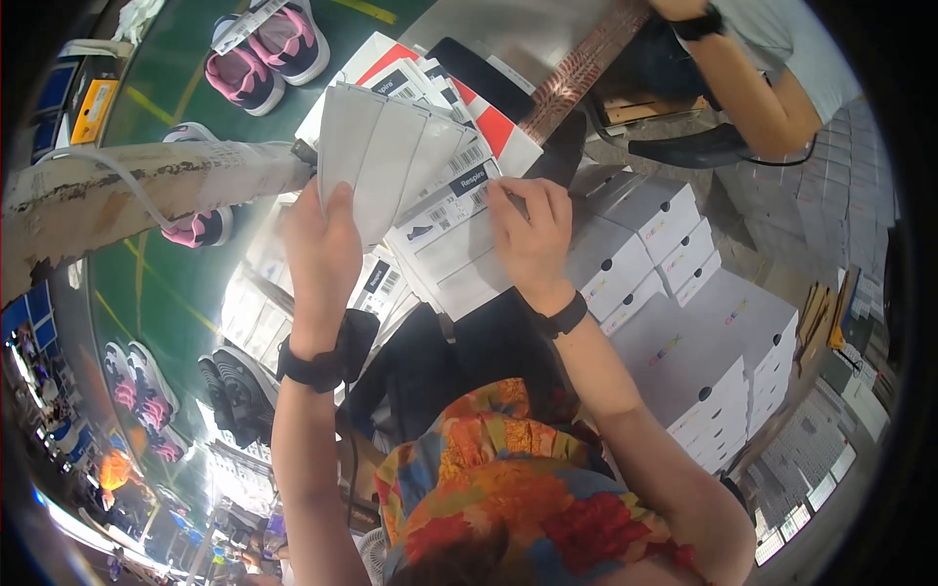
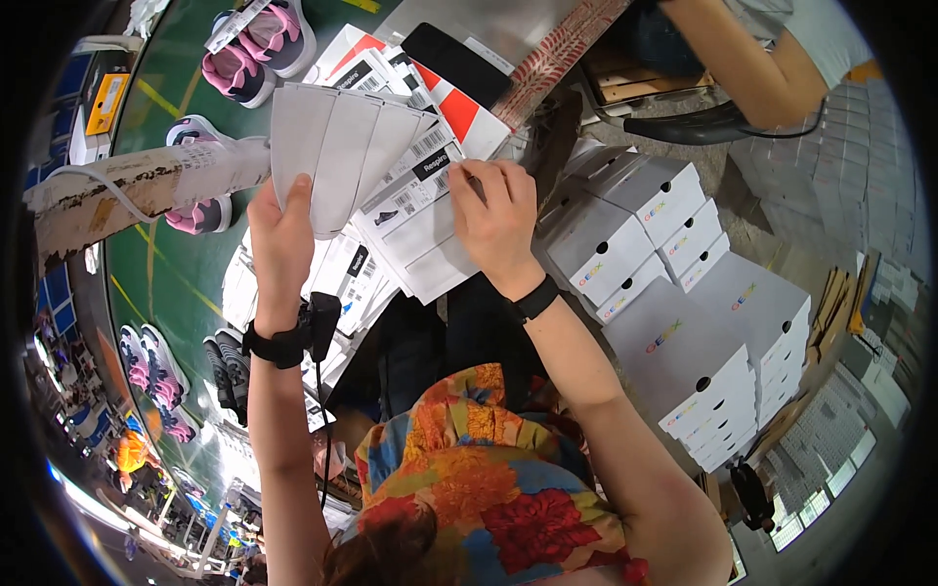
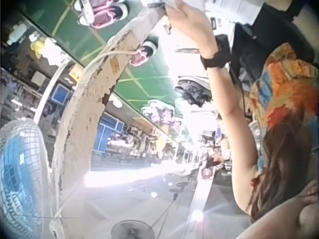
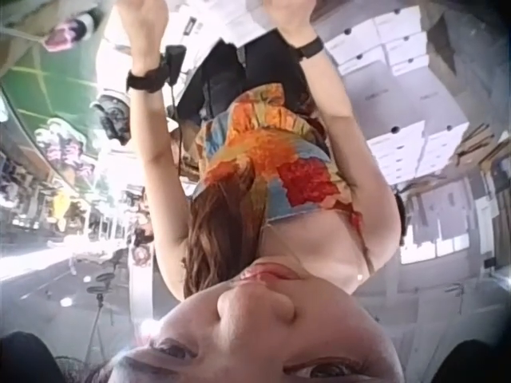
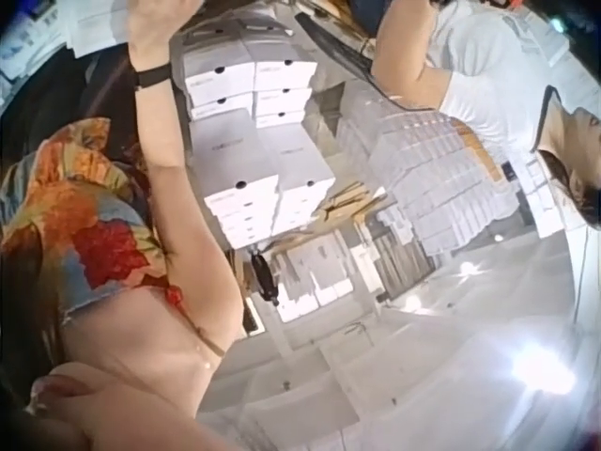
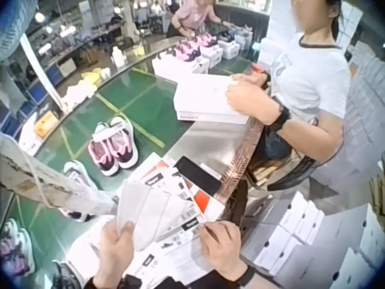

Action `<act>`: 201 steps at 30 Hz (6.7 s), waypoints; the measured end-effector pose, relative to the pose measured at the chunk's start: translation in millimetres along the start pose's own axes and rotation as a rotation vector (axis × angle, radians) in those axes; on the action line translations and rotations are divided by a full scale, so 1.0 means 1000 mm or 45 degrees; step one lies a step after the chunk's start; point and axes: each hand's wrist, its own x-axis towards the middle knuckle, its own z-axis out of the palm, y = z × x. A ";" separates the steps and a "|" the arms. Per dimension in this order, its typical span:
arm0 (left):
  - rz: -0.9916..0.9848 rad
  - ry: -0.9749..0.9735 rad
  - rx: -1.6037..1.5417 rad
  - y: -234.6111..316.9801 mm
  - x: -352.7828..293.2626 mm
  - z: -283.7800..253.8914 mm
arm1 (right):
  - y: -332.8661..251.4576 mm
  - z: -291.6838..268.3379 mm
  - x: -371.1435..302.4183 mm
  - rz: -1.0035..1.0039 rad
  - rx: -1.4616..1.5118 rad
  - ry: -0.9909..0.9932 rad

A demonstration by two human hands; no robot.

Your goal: The recorder is matching shoes with their corresponding labels and organizing them at a workstation in a shoe factory.

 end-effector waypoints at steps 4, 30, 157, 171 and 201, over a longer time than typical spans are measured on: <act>-0.069 -0.004 0.036 -0.001 0.001 0.000 | 0.001 0.002 -0.001 -0.105 0.088 0.034; 0.758 -0.016 0.974 -0.033 -0.066 0.075 | -0.072 -0.172 0.046 0.787 1.840 -0.157; 0.485 0.508 0.512 -0.435 -0.084 -0.531 | -0.593 0.328 -0.006 -0.865 0.794 -0.672; -0.321 0.084 -0.177 -0.348 -0.101 -0.583 | -0.622 0.282 0.062 0.182 1.185 -1.758; -0.453 0.703 -0.746 -0.388 -0.181 -0.529 | -0.542 0.223 0.002 1.100 1.810 -1.669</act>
